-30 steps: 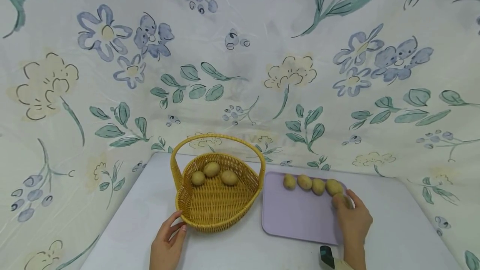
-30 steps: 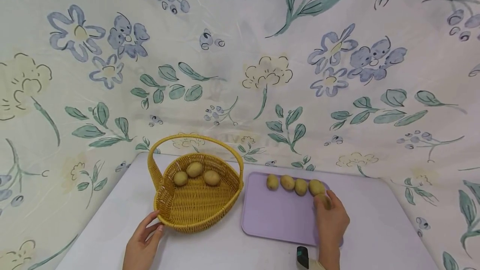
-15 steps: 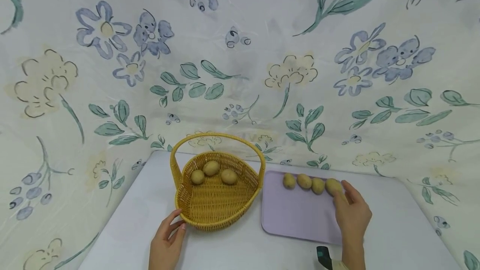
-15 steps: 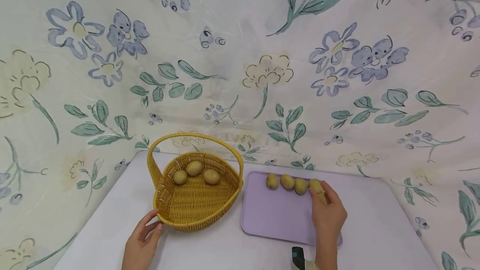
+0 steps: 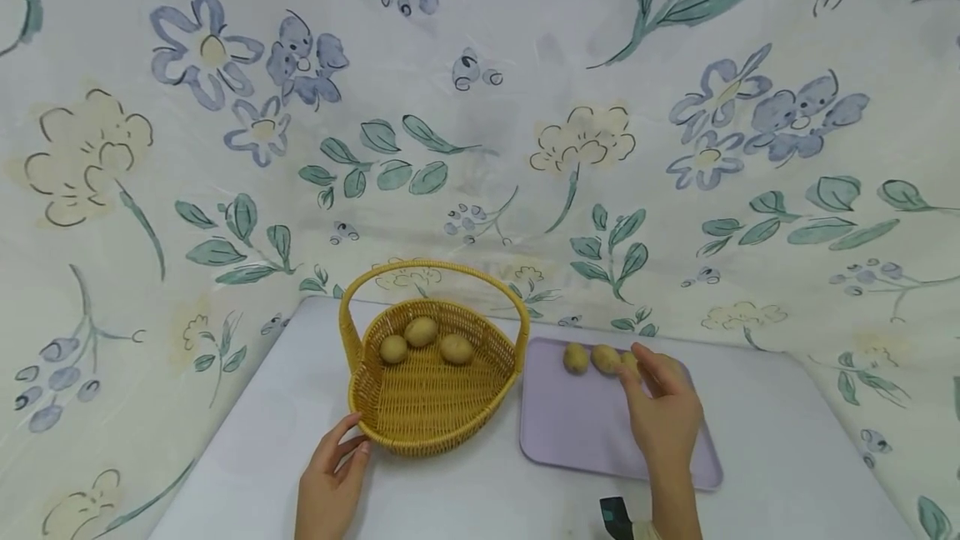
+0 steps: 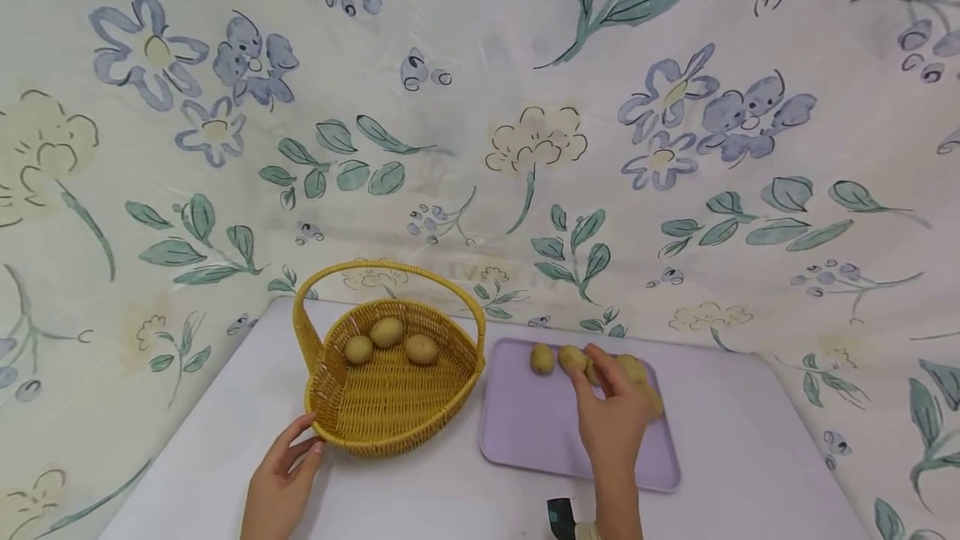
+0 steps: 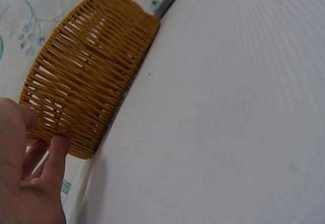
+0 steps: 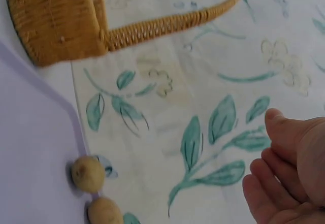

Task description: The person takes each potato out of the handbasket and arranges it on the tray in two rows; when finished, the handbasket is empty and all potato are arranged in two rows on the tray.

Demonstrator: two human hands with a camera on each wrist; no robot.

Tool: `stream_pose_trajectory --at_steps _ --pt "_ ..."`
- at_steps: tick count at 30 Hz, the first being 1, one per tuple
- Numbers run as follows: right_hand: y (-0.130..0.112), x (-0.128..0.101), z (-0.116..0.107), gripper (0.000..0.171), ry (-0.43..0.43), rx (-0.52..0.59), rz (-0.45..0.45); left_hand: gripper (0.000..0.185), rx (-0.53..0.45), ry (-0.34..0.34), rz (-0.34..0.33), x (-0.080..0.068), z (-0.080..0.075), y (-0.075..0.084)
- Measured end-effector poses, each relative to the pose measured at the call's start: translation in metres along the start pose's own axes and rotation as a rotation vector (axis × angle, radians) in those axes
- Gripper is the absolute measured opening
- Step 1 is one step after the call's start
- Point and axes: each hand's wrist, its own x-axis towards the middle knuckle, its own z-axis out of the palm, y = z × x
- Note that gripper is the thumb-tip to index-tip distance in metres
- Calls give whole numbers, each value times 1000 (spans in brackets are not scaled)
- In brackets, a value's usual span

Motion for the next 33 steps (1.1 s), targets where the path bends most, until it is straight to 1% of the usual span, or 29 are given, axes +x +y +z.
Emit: stream_pose_trajectory --at_steps 2,5,9,11,12,17,22,25,28,33 --pt "-6 -4 7 31 -19 88 -31 46 6 -1 1 0 -1 0" --pt "-17 -11 15 30 -53 164 -61 47 9 1 5 1 0 1" --pt "-36 -23 27 30 -114 192 -108 47 13 3 7 2 0 1" --pt "-44 -29 34 30 -150 225 -130 47 14 4 5 2 0 1" --pt "-47 -32 37 31 -170 221 -140 46 16 5 4 2 0 1" --pt "-60 -43 56 30 -265 259 -149 46 17 13 -1 1 1 0" --pt "-81 -51 68 28 -359 321 -156 47 3 7 -12 0 3 1" --pt "-87 -52 75 28 -399 313 -124 47 -10 4 -11 -1 4 1" --pt "-85 -51 87 30 -440 294 -91 47 -8 11 -6 -1 4 1" --pt "-78 -46 108 34 -493 220 -109 48 -15 25 -1 -1 3 2"
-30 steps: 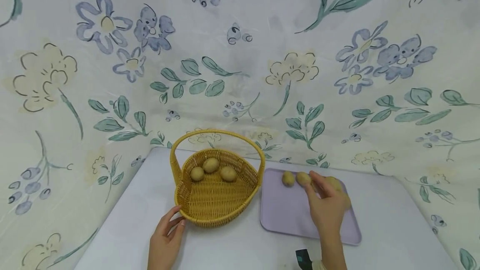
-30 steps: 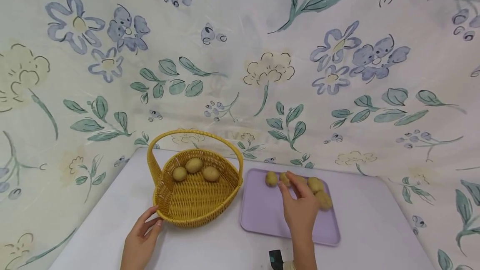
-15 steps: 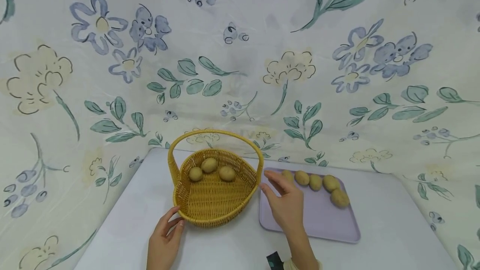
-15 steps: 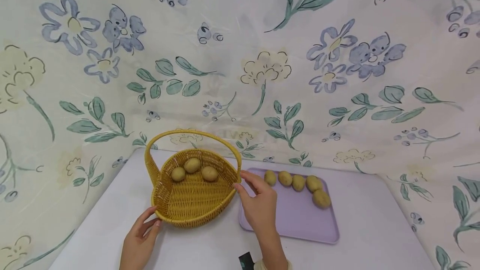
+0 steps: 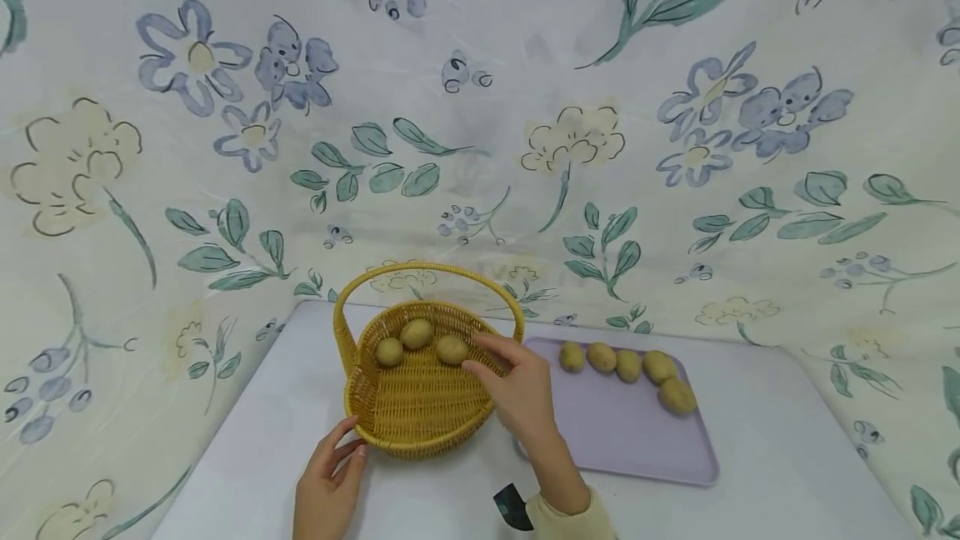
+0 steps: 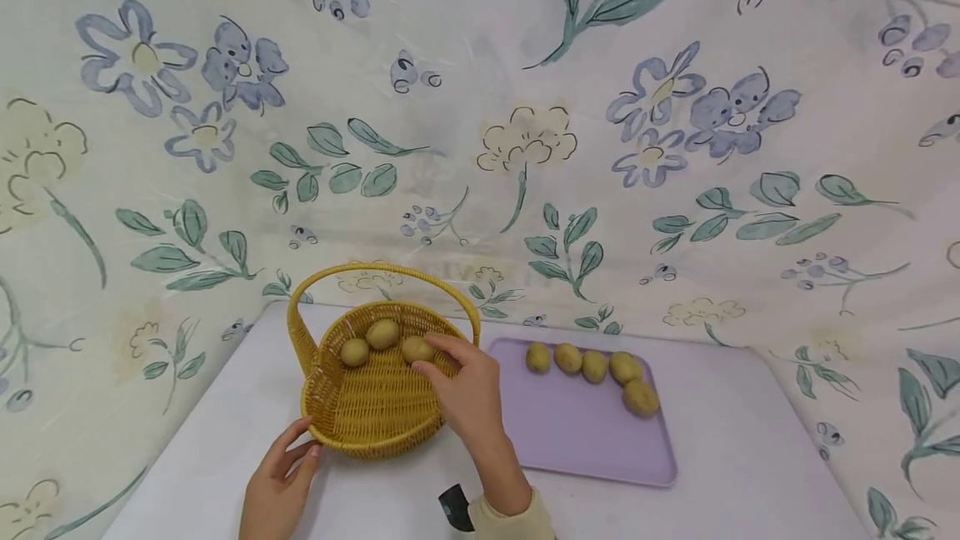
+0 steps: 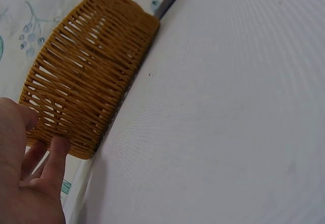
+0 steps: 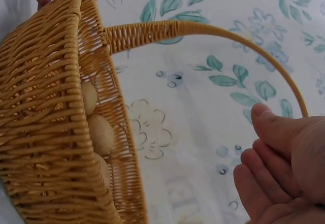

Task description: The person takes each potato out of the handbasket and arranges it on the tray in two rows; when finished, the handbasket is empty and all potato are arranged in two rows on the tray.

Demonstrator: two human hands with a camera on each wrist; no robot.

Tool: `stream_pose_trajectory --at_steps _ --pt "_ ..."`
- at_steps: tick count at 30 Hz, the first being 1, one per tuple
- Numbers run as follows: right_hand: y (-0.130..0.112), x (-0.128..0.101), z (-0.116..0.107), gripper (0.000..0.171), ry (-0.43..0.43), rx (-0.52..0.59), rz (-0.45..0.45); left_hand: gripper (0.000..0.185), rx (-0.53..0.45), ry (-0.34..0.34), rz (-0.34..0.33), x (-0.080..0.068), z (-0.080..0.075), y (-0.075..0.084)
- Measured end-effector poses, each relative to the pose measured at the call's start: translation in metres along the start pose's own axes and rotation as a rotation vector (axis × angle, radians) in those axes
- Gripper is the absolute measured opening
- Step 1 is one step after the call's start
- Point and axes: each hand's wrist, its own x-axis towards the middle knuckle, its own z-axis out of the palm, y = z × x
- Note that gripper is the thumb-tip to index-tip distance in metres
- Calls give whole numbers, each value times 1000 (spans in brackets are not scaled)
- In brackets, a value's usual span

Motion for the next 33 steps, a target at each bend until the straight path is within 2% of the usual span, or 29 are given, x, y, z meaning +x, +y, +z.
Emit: stream_pose_trajectory --at_steps 3,9,16,21,30,33 --pt "0 6 10 37 -31 -39 20 48 2 0 -5 -1 -2 -1" --pt "1 15 29 34 -74 -37 64 47 26 27 -4 -3 -2 -2" --pt "8 25 37 34 -64 -80 129 49 11 16 8 -2 -1 0" --pt "13 33 41 34 -59 -64 175 49 8 9 18 -1 -1 1" --pt "22 52 55 35 -42 -99 232 50 9 -6 -24 -2 -1 2" --pt "22 59 59 35 -42 -56 249 50 14 -12 -33 -2 -1 3"
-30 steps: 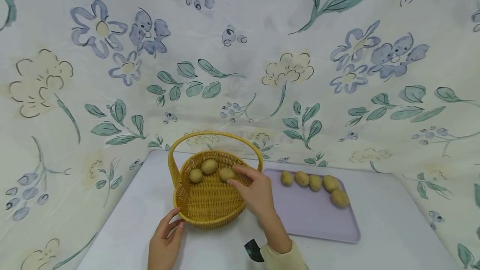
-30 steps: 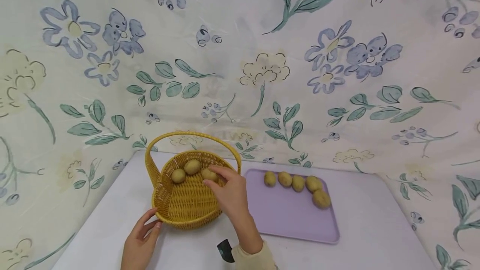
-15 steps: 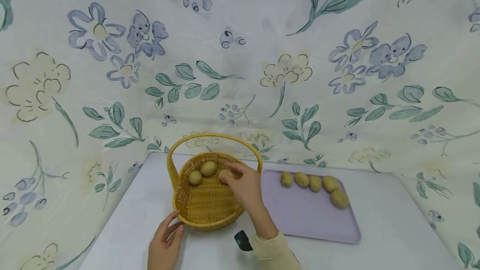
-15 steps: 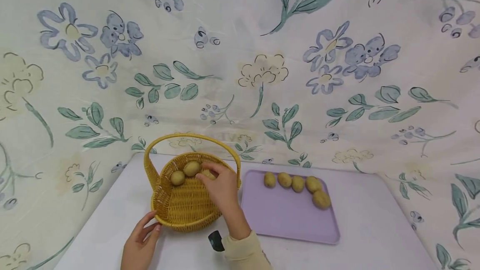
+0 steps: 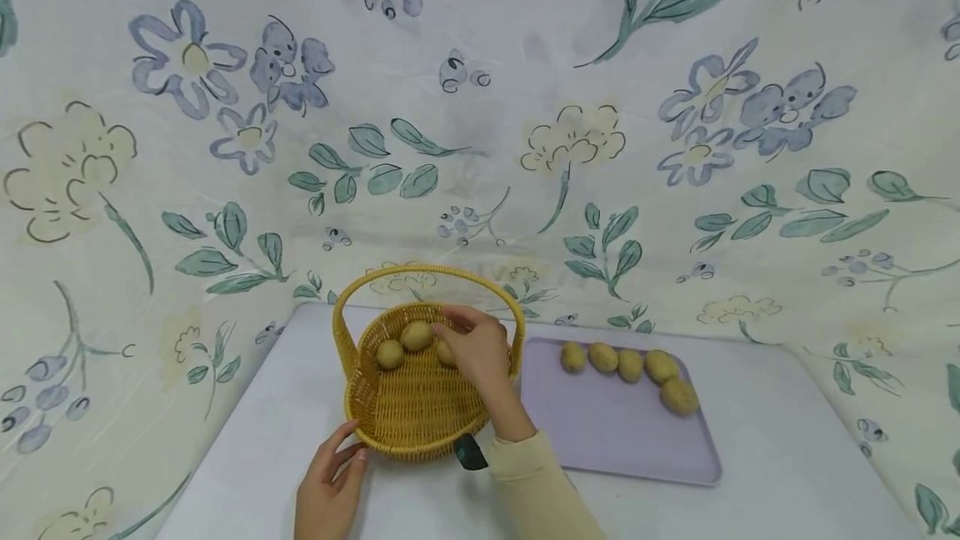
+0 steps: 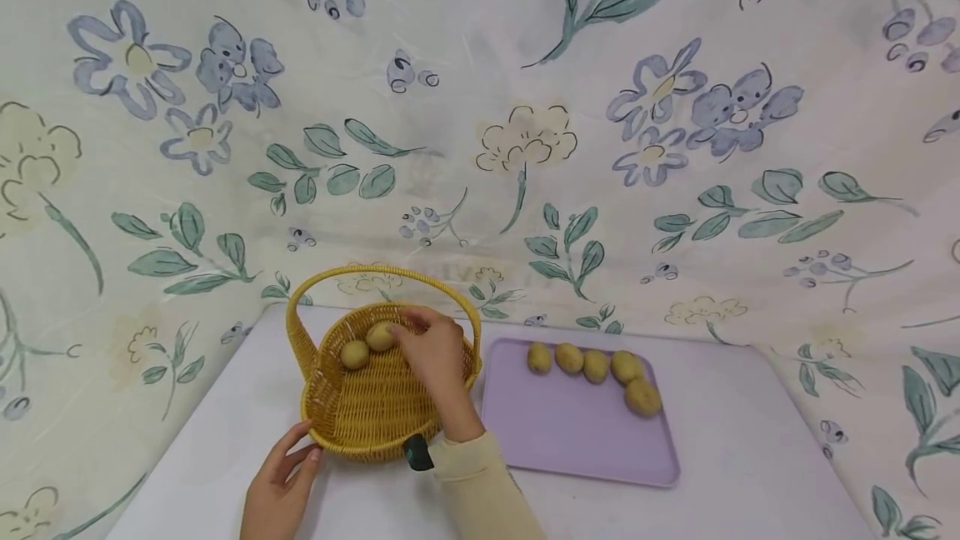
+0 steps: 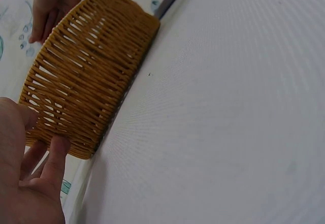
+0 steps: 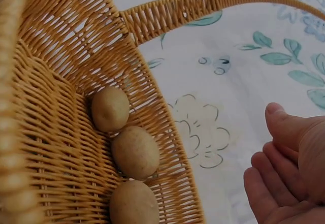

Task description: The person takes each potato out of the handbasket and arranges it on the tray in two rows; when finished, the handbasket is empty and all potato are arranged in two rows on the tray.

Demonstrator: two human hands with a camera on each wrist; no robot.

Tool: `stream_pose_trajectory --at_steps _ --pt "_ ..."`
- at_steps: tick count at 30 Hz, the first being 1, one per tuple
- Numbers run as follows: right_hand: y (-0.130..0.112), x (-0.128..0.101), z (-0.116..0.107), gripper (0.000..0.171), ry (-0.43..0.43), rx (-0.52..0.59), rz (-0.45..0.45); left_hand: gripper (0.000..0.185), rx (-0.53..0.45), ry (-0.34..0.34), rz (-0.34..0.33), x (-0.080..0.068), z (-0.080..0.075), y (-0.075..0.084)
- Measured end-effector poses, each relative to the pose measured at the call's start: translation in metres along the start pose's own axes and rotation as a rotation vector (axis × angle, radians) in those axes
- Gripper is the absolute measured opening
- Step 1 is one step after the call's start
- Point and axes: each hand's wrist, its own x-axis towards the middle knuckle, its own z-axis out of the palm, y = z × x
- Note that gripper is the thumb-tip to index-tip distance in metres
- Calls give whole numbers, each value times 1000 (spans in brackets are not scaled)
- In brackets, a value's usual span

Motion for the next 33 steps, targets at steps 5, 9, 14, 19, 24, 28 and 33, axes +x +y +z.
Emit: stream_pose_trajectory --at_steps 5,9,14,19,24,28,33 --pt "1 12 5 33 7 60 34 49 8 -5 7 2 0 0" --pt "5 19 9 32 23 98 83 48 4 -1 18 3 -1 0" --pt "11 27 17 32 39 117 110 48 -19 6 38 3 -1 0" --pt "19 29 24 32 37 83 139 49 -42 13 44 2 0 -2" --pt "26 30 28 30 42 68 133 50 -39 12 21 3 1 -2" --pt "29 30 30 31 27 28 125 49 -11 19 11 3 0 -1" --pt "35 30 32 32 24 -60 129 49 -6 16 13 2 0 0"
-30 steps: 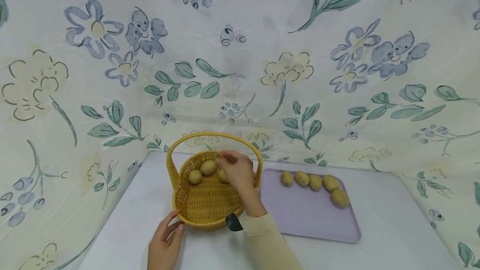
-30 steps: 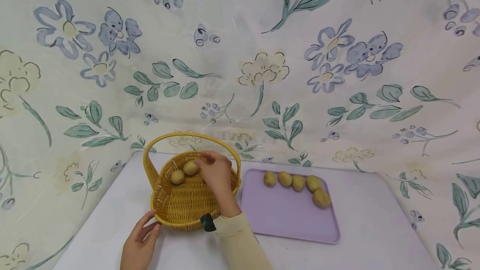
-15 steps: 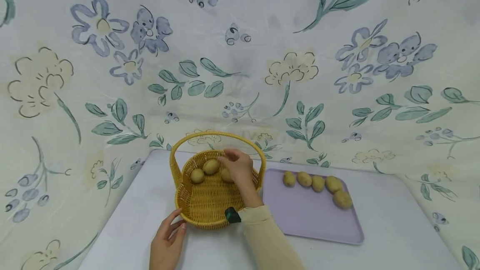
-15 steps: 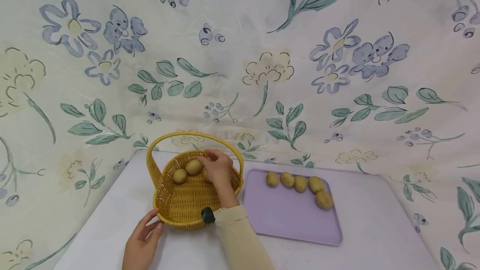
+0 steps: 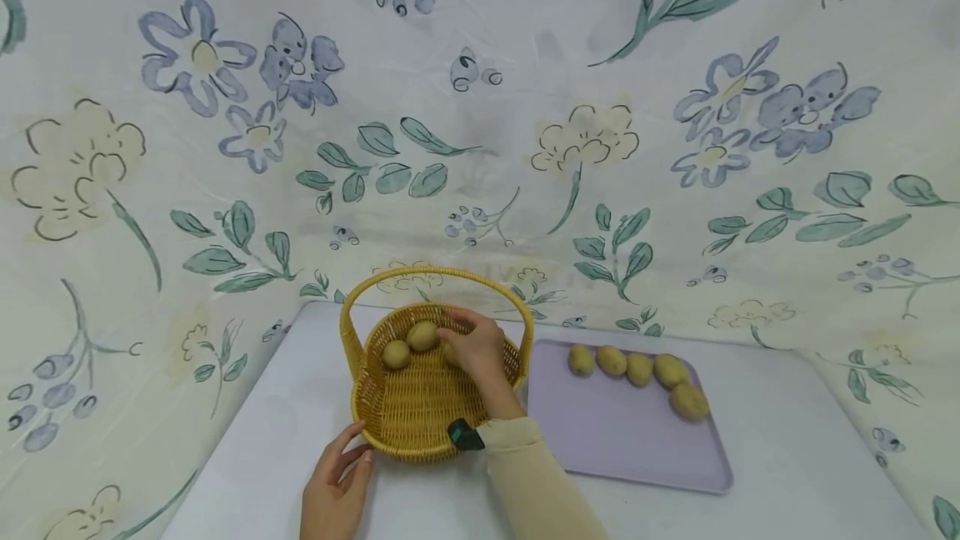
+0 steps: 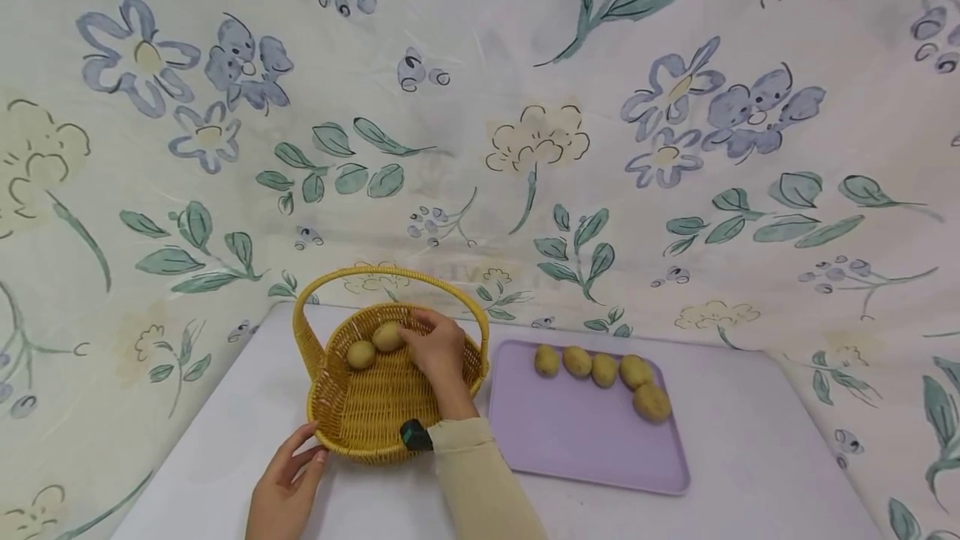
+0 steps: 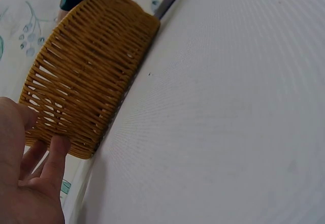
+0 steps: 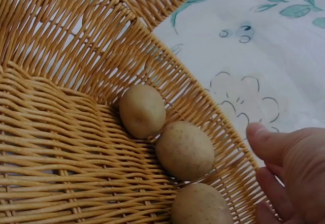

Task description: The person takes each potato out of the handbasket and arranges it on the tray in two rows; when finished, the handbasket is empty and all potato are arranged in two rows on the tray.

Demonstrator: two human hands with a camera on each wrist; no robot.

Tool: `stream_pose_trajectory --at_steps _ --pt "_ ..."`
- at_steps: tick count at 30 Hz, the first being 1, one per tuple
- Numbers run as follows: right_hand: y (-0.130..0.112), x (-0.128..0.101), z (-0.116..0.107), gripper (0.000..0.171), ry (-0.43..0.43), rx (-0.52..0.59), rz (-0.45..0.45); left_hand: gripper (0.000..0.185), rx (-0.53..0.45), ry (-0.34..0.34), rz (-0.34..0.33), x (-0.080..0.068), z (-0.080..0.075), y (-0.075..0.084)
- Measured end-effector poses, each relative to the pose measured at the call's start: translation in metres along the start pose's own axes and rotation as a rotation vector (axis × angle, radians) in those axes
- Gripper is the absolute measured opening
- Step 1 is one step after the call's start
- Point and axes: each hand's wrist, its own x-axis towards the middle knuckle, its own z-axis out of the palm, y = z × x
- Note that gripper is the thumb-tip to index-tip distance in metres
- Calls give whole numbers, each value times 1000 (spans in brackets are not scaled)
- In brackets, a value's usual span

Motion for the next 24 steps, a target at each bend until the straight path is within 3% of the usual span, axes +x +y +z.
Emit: stream_pose_trajectory --at_steps 6,14,24 --pt "3 0 1 36 -29 -79 26 49 3 8 22 0 1 -1" --pt "7 1 2 36 -87 -152 65 48 23 -7 -2 -1 0 0" --pt "13 1 1 34 -131 -298 50 49 3 -7 -3 -1 -1 -2"
